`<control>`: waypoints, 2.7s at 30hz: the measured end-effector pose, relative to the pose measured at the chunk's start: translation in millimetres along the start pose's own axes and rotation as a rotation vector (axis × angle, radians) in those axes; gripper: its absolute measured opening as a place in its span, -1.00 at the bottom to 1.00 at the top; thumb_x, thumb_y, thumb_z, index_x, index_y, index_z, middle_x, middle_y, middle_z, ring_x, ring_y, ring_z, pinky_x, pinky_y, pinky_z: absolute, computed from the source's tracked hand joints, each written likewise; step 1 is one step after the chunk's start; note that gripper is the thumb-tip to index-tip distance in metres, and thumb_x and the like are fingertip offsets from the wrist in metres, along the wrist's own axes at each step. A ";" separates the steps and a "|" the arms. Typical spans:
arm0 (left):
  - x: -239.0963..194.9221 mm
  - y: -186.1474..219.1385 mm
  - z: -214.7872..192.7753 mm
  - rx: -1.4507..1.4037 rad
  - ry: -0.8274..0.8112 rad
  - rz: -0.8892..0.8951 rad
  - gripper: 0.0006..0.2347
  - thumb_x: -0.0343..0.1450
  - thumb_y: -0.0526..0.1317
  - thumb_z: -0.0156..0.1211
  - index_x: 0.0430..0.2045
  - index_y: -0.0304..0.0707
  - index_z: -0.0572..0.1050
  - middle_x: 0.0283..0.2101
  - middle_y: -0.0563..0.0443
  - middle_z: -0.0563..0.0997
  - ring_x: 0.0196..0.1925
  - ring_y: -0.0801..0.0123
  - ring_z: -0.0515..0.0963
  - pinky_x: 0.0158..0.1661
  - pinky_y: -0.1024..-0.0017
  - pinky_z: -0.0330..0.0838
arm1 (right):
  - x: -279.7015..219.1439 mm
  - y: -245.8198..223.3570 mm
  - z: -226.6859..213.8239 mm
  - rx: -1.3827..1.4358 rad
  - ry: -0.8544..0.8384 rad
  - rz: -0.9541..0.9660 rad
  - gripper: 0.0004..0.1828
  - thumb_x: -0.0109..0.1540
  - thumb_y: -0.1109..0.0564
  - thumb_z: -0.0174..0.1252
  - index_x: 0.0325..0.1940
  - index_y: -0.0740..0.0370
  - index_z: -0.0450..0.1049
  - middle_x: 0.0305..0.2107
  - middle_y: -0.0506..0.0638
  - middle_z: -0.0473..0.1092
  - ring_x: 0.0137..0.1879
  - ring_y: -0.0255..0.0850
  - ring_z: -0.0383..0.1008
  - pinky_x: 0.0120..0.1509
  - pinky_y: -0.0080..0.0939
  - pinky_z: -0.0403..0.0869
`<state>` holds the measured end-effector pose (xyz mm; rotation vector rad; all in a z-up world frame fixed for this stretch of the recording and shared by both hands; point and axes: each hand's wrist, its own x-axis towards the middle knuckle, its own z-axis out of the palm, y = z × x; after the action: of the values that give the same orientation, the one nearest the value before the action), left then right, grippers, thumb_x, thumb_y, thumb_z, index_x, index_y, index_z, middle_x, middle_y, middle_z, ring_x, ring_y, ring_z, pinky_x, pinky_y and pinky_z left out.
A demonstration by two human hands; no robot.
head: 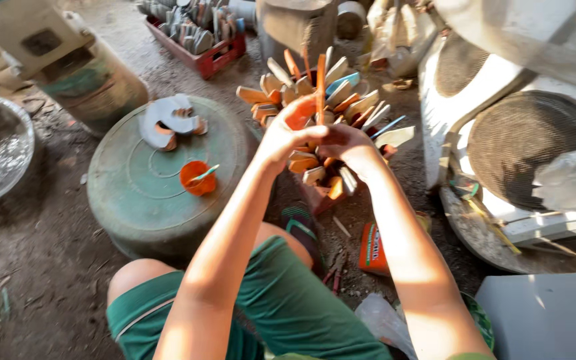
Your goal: The person sits on the ground and paints curved metal parts orange using a small brush. They dip the brush into a small container of paint, apply it to each part, and place the finished pieces into a red crate.
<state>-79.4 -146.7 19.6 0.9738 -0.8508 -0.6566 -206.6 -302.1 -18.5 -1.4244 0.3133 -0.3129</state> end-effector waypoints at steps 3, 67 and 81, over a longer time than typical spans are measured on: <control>31.3 -32.0 44.0 0.187 -0.055 -0.089 -0.35 0.26 -0.29 0.54 0.27 -0.38 0.39 0.29 -0.15 0.53 0.36 0.27 0.46 0.36 0.32 0.27 | -31.5 4.9 -65.6 -0.033 0.080 -0.069 -0.56 0.16 0.30 0.33 0.13 0.39 0.50 -0.11 0.03 0.55 -0.01 -0.24 0.57 0.14 -0.23 0.53; -26.2 -117.3 44.4 0.836 0.205 -0.355 -0.48 0.41 -0.15 0.24 0.31 -0.07 0.32 0.26 -0.12 0.47 0.27 0.12 0.50 0.20 0.25 0.39 | -54.3 155.7 -168.3 -1.249 0.438 -0.178 0.20 0.12 0.09 0.38 0.66 0.02 -0.25 -0.02 0.22 0.35 0.11 0.10 0.39 0.24 0.16 0.37; -29.7 -93.1 39.8 0.805 0.218 -0.394 -0.51 0.46 -0.15 0.19 0.34 -0.01 0.28 0.27 -0.10 0.47 0.14 0.13 0.59 -0.21 0.31 0.66 | -94.0 148.0 -140.9 -0.993 0.577 -0.316 -0.06 0.29 0.30 0.19 0.66 0.04 -0.13 0.22 0.22 0.11 0.15 -0.04 0.45 0.28 -0.03 0.49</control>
<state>-138.1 -179.6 -61.6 1.9389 -0.7354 -0.5197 -344.8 -375.7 -179.9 -2.3544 0.7851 -0.9189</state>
